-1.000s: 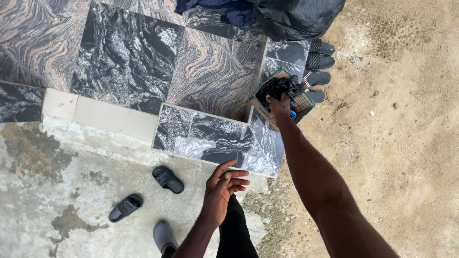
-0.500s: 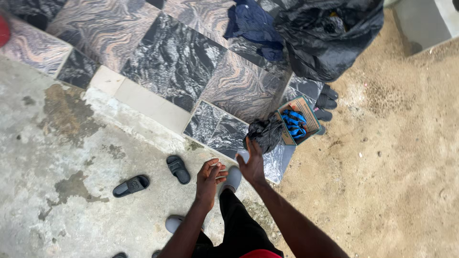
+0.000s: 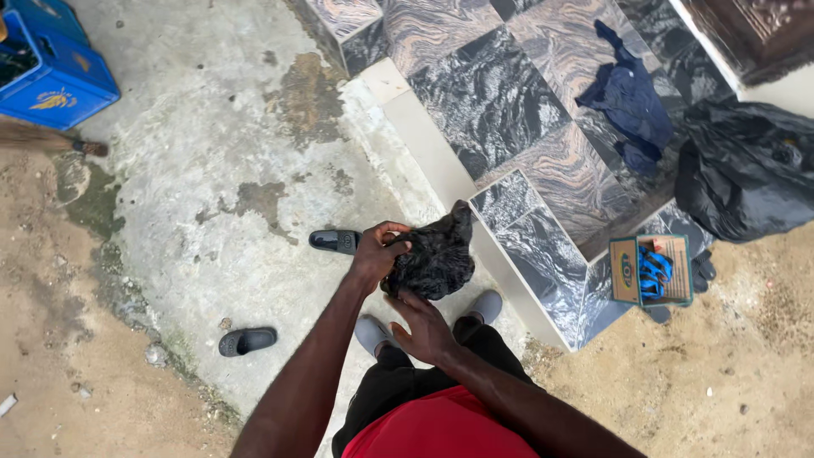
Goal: The person empties a blue plastic bin, places a new black trash bag inside the bin, and then ties a full black trash bag.
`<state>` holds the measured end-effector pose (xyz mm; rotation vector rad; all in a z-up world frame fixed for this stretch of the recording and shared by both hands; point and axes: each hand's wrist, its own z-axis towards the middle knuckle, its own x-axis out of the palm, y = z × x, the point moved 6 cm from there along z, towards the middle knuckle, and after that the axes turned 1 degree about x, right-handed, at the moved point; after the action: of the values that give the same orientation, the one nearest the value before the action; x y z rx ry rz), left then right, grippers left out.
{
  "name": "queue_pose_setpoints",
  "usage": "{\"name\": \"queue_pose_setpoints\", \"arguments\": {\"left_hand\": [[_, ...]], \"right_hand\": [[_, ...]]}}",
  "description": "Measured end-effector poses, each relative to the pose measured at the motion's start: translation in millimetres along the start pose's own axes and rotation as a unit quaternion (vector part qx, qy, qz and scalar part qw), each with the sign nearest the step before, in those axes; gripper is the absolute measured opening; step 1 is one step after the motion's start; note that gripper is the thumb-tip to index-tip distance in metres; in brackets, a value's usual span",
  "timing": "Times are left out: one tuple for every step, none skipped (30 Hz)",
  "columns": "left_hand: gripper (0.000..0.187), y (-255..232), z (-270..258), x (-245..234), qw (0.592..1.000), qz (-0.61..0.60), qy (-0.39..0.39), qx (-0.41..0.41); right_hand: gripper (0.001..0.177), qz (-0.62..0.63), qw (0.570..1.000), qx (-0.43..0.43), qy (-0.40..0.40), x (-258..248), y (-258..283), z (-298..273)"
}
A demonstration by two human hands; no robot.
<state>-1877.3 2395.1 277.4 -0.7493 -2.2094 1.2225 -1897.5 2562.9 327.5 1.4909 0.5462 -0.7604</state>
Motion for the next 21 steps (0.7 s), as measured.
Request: {"name": "queue_pose_setpoints", "arguments": {"left_hand": [[0.032, -0.2, -13.6, -15.7, 1.0, -0.007, -0.008, 0.005], [0.029, -5.9, -25.3, -37.6, 0.997, 0.02, -0.056, 0.045], [0.026, -13.0, -33.9, -58.0, 0.99, 0.046, -0.104, 0.084], [0.026, -15.2, -40.9, -76.0, 0.988, 0.039, -0.124, 0.088], [0.024, -24.7, -48.8, -92.1, 0.976, 0.052, -0.147, 0.155], [0.021, -23.8, -71.9, -107.3, 0.96, 0.067, -0.172, 0.209], [0.021, -15.5, -92.6, -121.0, 0.958, 0.063, -0.196, 0.201], [0.02, -21.6, -98.6, -137.7, 0.947, 0.06, -0.228, 0.219], [0.02, -27.9, -104.8, -155.1, 0.934, 0.059, -0.26, 0.237], [0.02, -26.9, -115.3, -170.2, 0.929, 0.057, -0.278, 0.238], [0.019, -24.1, -125.9, -187.1, 0.922, 0.044, -0.306, 0.233], [0.018, -21.9, -134.1, -202.1, 0.915, 0.029, -0.331, 0.228], [0.018, -20.1, -142.6, -217.4, 0.91, 0.026, -0.344, 0.228], [0.017, -21.0, -151.0, -233.4, 0.899, 0.012, -0.357, 0.254], [0.019, -21.9, -159.2, -248.9, 0.886, -0.002, -0.37, 0.28], [0.019, -20.3, -165.6, -261.8, 0.88, -0.007, -0.383, 0.281], [0.022, -20.4, -173.6, -274.3, 0.868, 0.007, -0.405, 0.288], [0.026, -21.0, -182.6, -286.3, 0.854, 0.022, -0.43, 0.292], [0.026, -22.2, -188.7, -295.7, 0.847, 0.018, -0.445, 0.291], [0.025, -27.1, -195.6, -303.3, 0.834, 0.025, -0.457, 0.309], [0.025, -33.3, -201.7, -310.6, 0.82, 0.033, -0.469, 0.326]], "right_hand": [[0.051, 0.068, 0.996, 0.053, 0.035, 5.3, 7.9, 4.0], [0.034, 0.135, 0.983, 0.101, 0.074, 9.5, 15.3, 14.2], [0.034, 0.129, 0.984, 0.089, 0.082, 5.3, 28.4, 26.6], [0.025, 0.122, 0.992, 0.035, 0.002, -11.4, 45.8, 38.5], [0.019, 0.118, 0.99, -0.02, -0.078, -27.5, 62.4, 50.1], [0.019, 0.127, 0.99, -0.029, -0.056, -24.8, 76.2, 60.0], [0.023, 0.099, 0.987, -0.111, -0.067, -25.0, 92.8, 74.4], [0.026, 0.067, 0.974, -0.198, -0.09, -25.6, 105.0, 94.2], [0.026, 0.073, 0.971, -0.213, -0.082, -16.9, 107.7, 112.8], [0.026, 0.028, 0.981, -0.175, 0.076, 18.0, 103.9, 128.3], [0.032, -0.023, 0.963, -0.138, 0.232, 53.6, 96.5, 133.2], [0.032, -0.023, 0.959, -0.149, 0.24, 67.9, 94.4, 138.5], [0.032, -0.069, 0.941, -0.109, 0.312, 88.7, 84.8, 141.9], [0.033, -0.118, 0.916, -0.066, 0.378, 105.9, 75.1, 145.5], [0.033, -0.122, 0.912, -0.077, 0.383, 117.2, 77.2, 150.4], [0.026, -0.1, 0.929, -0.08, 0.346, 121.6, 82.7, 156.6], [0.019, -0.076, 0.944, -0.084, 0.308, 123.7, 90.1, 165.2], [0.019, -0.079, 0.94, -0.097, 0.318, 131.9, 100.3, 170.0], [0.018, 0.061, 0.97, -0.105, 0.21, 126.5, 117.1, 181.0], [0.023, 0.204, 0.968, -0.108, 0.1, 122.3, 129.8, 195.4], [0.023, 0.206, 0.965, -0.119, 0.115, 136.8, 141.5, 212.2]]}}
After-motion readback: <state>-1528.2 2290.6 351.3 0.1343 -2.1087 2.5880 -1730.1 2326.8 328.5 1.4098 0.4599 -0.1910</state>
